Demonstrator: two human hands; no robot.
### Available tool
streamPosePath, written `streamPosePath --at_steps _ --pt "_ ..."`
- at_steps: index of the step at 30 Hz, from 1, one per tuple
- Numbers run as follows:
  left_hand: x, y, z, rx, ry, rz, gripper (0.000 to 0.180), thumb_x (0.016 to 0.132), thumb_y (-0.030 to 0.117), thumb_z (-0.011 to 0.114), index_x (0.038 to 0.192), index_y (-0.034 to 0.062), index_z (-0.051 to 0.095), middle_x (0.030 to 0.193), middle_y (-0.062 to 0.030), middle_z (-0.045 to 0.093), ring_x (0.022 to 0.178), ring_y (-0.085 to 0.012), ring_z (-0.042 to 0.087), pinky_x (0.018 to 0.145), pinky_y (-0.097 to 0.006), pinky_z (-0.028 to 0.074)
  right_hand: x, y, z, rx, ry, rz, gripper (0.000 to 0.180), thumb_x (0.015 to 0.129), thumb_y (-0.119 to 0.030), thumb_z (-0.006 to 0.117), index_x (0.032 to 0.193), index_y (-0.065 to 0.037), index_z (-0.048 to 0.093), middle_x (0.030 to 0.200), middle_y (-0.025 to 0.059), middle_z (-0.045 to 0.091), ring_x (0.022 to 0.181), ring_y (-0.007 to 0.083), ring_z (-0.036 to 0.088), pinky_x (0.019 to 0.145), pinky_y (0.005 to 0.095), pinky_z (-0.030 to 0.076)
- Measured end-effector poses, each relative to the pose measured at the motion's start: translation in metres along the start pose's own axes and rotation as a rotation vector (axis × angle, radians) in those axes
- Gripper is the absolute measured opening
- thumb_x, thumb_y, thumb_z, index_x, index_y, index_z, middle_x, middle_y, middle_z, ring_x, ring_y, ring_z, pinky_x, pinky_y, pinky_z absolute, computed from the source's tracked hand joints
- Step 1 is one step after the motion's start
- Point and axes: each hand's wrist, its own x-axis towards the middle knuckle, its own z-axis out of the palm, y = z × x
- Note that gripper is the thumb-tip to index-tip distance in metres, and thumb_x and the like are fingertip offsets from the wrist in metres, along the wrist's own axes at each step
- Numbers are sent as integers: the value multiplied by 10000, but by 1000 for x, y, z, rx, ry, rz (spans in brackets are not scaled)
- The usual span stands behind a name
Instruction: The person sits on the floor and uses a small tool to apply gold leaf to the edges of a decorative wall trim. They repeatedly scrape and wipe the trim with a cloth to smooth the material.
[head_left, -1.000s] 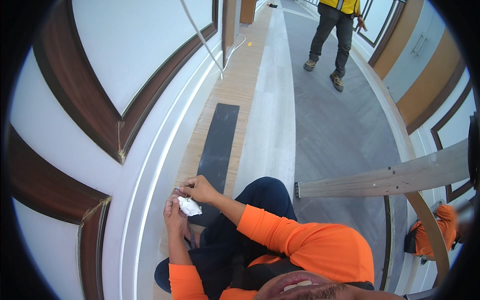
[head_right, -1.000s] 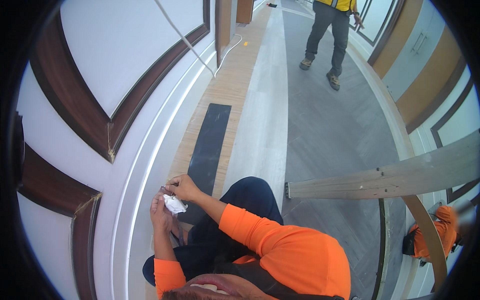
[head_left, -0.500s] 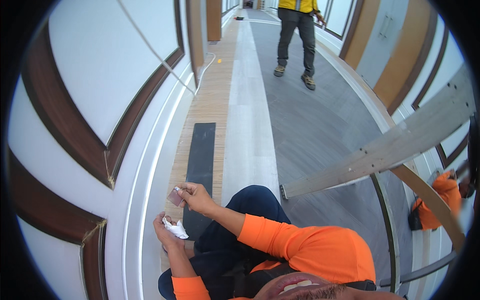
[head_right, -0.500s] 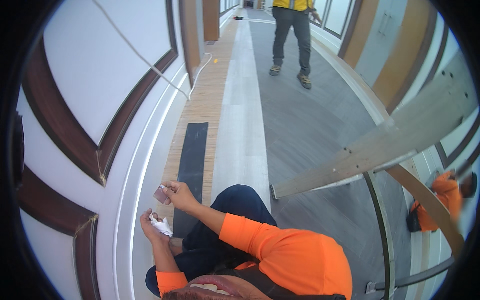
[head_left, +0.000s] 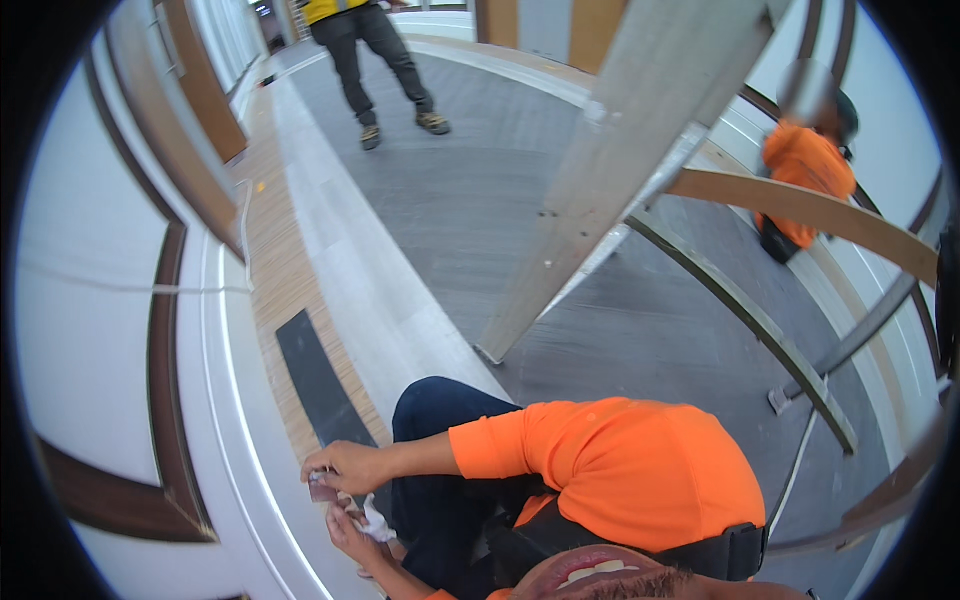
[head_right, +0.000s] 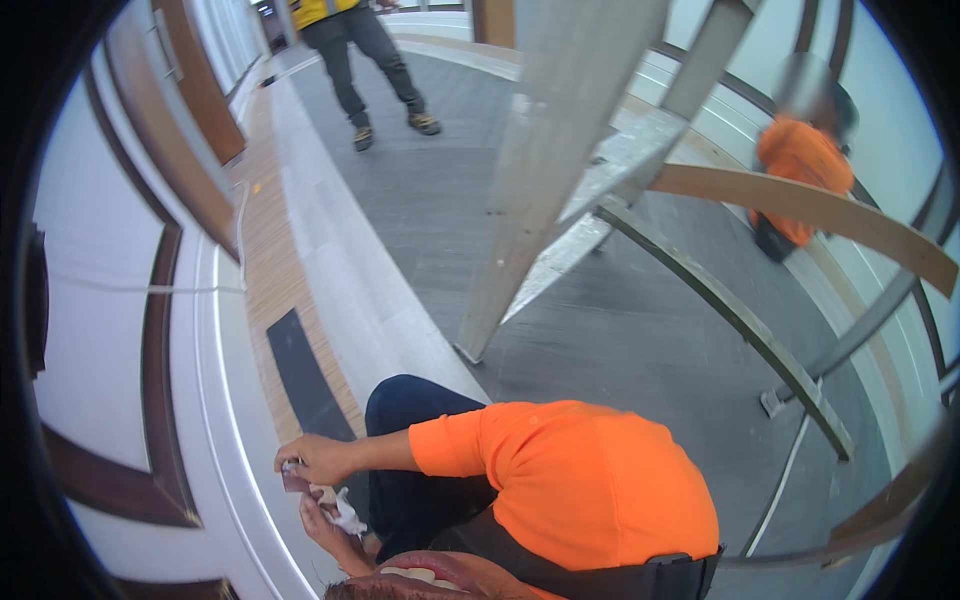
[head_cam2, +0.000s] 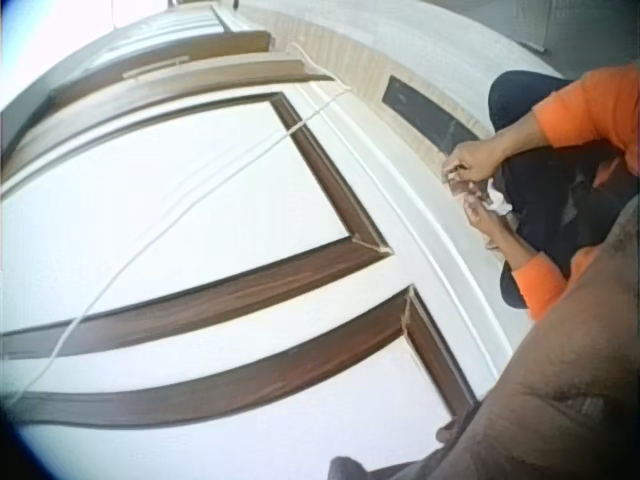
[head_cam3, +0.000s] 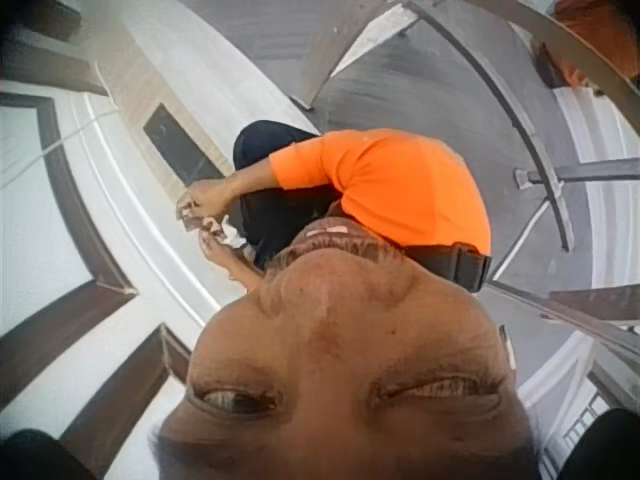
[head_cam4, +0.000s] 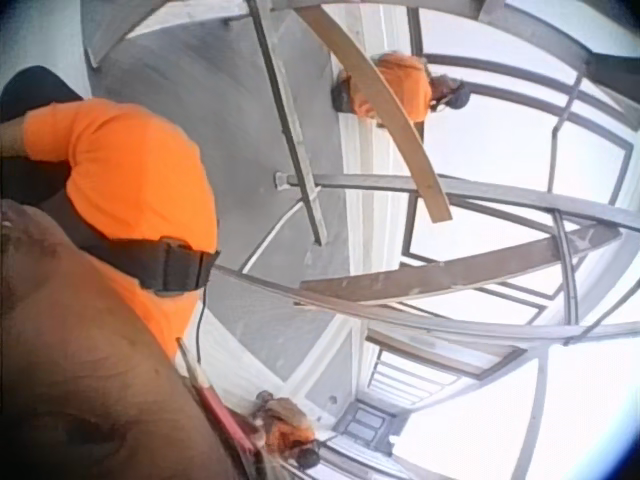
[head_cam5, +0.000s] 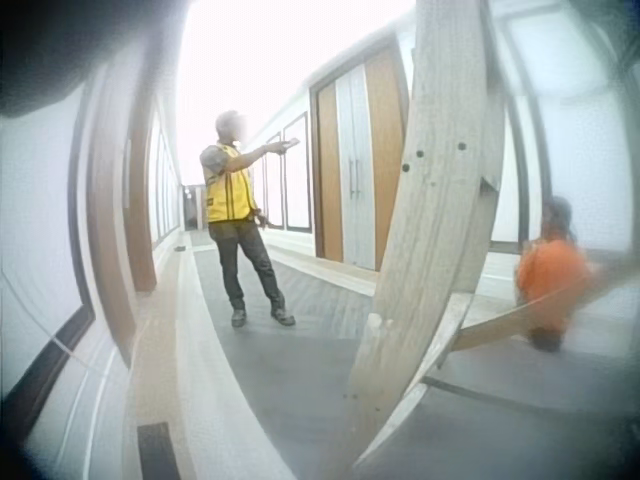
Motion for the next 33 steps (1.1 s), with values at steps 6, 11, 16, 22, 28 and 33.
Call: streamPosePath --at_steps 6,11,16,22,28,33 --pt "2 -12 1 4 -159 -31 431 1045 298 671 1273 -66 641 987 -78 683 712 -100 537 623 -244 418 -21 18 -17 135 -61 258 190 883 -3 630 1069 -11 665 821 121 698 736 224 662 690 371 505" --pt "43 -94 -87 66 -130 -106 417 1065 362 646 1225 -23 651 909 -33 684 612 -59 478 547 -231 377 -14 34 7 152 -178 333 380 850 -74 702 1218 -13 628 845 112 701 736 203 654 689 352 513" --pt "7 -38 -47 336 -46 -238 420 1004 343 732 1266 23 663 1040 -86 696 838 -162 576 729 -308 474 -20 53 10 192 -157 304 603 822 -167 800 1372 -16 606 979 146 729 831 247 699 740 380 555" --pt "13 -45 -65 491 -40 -263 428 980 327 774 1294 54 675 1136 -127 706 988 -233 652 854 -368 545 -14 71 25 109 -284 227 435 761 -186 843 1128 22 735 889 141 761 813 277 751 718 384 576" --pt "-7 -23 -35 344 -30 -240 395 994 306 758 1283 49 679 1167 -125 697 1010 -215 640 854 -365 539 -21 78 30 77 -328 168 160 789 -125 796 881 -4 745 819 148 750 787 307 739 694 417 553" --pt "-7 -20 -38 267 3 -255 390 992 304 754 1276 48 681 1160 -114 692 1009 -200 624 845 -356 528 -20 71 31 125 -310 169 122 787 -102 773 852 -9 729 818 153 743 783 322 731 685 428 542"
